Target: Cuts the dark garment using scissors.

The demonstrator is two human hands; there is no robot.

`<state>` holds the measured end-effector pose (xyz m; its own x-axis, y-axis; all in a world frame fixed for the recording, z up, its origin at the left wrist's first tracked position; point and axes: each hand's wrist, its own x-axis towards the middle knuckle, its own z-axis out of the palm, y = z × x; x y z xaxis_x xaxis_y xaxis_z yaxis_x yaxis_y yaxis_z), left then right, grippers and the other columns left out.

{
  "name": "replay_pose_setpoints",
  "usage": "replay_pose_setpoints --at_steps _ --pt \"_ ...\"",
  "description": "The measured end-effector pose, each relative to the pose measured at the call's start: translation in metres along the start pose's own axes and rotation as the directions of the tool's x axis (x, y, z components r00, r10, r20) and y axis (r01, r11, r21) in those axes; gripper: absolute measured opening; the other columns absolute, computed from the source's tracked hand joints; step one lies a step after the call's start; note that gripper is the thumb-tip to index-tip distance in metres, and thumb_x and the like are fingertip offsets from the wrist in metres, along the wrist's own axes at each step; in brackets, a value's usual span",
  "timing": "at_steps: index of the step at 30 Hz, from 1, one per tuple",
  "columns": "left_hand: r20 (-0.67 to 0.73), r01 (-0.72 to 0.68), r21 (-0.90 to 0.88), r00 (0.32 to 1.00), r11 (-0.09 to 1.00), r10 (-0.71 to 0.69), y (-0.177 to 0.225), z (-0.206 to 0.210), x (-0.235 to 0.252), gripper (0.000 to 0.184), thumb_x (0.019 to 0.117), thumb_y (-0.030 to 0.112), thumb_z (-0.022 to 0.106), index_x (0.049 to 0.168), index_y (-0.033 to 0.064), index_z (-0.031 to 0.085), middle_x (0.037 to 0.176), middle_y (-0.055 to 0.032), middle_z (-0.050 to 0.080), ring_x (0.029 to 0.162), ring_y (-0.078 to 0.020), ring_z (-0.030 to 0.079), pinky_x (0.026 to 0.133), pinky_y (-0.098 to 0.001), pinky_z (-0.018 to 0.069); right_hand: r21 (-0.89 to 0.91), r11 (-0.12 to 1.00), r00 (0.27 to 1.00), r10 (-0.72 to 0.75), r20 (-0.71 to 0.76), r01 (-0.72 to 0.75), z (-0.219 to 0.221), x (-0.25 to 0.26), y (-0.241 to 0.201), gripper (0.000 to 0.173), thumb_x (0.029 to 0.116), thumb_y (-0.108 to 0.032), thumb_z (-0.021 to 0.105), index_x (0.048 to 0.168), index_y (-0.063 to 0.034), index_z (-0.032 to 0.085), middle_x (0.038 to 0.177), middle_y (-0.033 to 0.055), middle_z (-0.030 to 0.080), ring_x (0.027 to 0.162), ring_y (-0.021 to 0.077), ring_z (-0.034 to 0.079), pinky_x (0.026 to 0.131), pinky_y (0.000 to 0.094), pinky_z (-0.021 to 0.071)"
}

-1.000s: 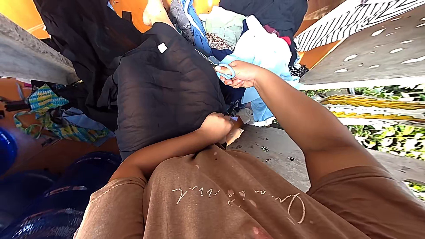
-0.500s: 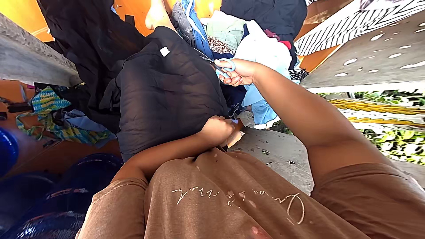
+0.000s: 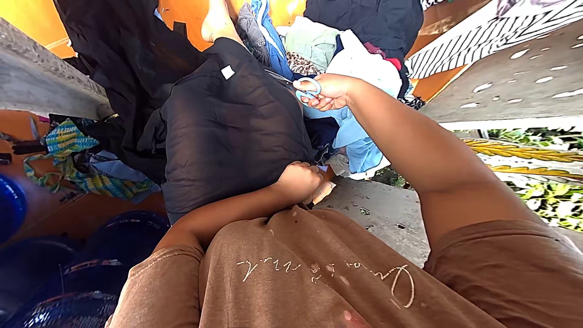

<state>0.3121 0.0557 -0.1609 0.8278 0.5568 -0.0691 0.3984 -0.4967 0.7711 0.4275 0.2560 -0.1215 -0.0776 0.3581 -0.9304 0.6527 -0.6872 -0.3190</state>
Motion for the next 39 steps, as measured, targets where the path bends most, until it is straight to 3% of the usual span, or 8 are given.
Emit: replay_pose_setpoints --at_steps 8,16,22,25,33,39 --pt "0.019 0.003 -0.007 1.000 1.000 -0.003 0.000 -0.001 0.001 0.028 0.1032 0.003 0.043 0.106 -0.0077 0.070 0.107 -0.0230 0.071 0.105 -0.0371 0.069 0.088 -0.0485 0.0523 0.061 0.998 0.999 0.024 0.045 -0.027 -0.004 0.009 -0.006 0.052 0.1074 -0.056 0.035 0.077 -0.0164 0.047 0.052 -0.0071 0.039 0.035 -0.0024 0.028 0.034 0.0128 0.0221" --pt "0.039 0.011 -0.017 0.999 1.000 -0.010 0.001 -0.004 0.000 0.029 0.1029 0.002 0.043 0.109 -0.0074 0.069 0.110 -0.0232 0.071 0.107 -0.0374 0.069 0.090 -0.0487 0.0518 0.039 0.999 1.000 -0.004 -0.007 0.004 -0.005 0.016 -0.006 0.044 0.1099 -0.044 0.039 0.078 -0.0163 0.050 0.053 -0.0083 0.041 0.035 -0.0024 0.027 0.033 0.0133 0.0217" --pt "0.013 -0.003 -0.011 1.000 1.000 0.003 0.000 -0.002 0.001 0.029 0.1027 0.003 0.043 0.106 -0.0076 0.070 0.108 -0.0232 0.071 0.106 -0.0375 0.069 0.088 -0.0489 0.0519 0.144 0.989 0.991 0.021 0.132 -0.040 -0.012 0.025 -0.008 0.053 0.1078 -0.057 0.032 0.075 -0.0180 0.045 0.051 -0.0086 0.038 0.034 -0.0038 0.027 0.033 0.0114 0.0224" --pt "0.010 -0.006 -0.007 1.000 1.000 0.006 0.000 -0.002 0.001 0.029 0.1028 0.004 0.043 0.106 -0.0070 0.070 0.107 -0.0225 0.071 0.105 -0.0368 0.069 0.087 -0.0481 0.0518 0.142 0.989 0.994 0.034 0.105 -0.049 -0.011 0.030 -0.010 0.053 0.1072 -0.058 0.032 0.074 -0.0180 0.044 0.051 -0.0081 0.038 0.034 -0.0031 0.027 0.033 0.0121 0.0216" --pt "0.003 -0.012 0.007 1.000 1.000 0.012 -0.001 -0.001 0.002 0.028 0.1018 0.001 0.043 0.105 -0.0072 0.070 0.106 -0.0223 0.071 0.103 -0.0361 0.070 0.085 -0.0473 0.0523 0.109 0.994 0.999 0.028 0.031 -0.031 -0.008 0.035 -0.015 0.051 0.1082 -0.053 0.037 0.072 -0.0175 0.044 0.050 -0.0082 0.037 0.034 -0.0026 0.027 0.033 0.0126 0.0218" --pt "-0.015 -0.012 0.010 1.000 1.000 0.012 -0.002 0.001 0.002 0.027 0.1002 0.000 0.045 0.104 -0.0069 0.071 0.105 -0.0216 0.072 0.102 -0.0355 0.070 0.084 -0.0468 0.0527 0.030 0.999 1.000 -0.016 -0.003 0.016 -0.009 0.037 -0.012 0.043 0.1093 -0.045 0.041 0.078 -0.0166 0.049 0.053 -0.0089 0.039 0.035 -0.0023 0.027 0.034 0.0134 0.0221"
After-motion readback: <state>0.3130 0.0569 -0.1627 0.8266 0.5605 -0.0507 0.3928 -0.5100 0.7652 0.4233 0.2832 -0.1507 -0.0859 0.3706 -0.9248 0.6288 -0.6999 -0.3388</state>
